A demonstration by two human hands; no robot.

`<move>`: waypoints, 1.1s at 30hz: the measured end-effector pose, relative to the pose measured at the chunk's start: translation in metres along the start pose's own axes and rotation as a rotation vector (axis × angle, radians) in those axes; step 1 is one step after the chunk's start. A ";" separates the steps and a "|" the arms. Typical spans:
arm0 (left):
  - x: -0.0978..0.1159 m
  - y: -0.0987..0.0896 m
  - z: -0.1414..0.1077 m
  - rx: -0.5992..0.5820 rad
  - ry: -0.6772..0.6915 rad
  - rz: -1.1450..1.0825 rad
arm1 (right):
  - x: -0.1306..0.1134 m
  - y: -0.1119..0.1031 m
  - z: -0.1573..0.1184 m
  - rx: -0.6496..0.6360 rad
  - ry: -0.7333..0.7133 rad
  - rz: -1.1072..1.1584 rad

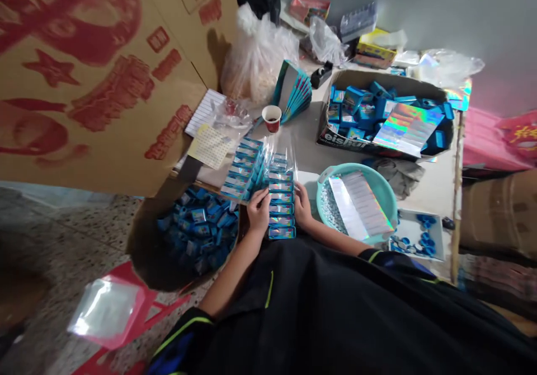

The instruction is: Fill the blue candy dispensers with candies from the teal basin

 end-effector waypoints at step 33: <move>0.006 0.006 0.017 -0.205 0.256 0.447 | -0.076 -0.018 0.040 -0.133 -0.590 -0.491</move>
Point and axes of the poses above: each hand's wrist, its own z-axis towards the middle knuckle, its own y-axis out of the palm, x = y × z, the point moved 10 cm from there along z, towards the middle knuckle
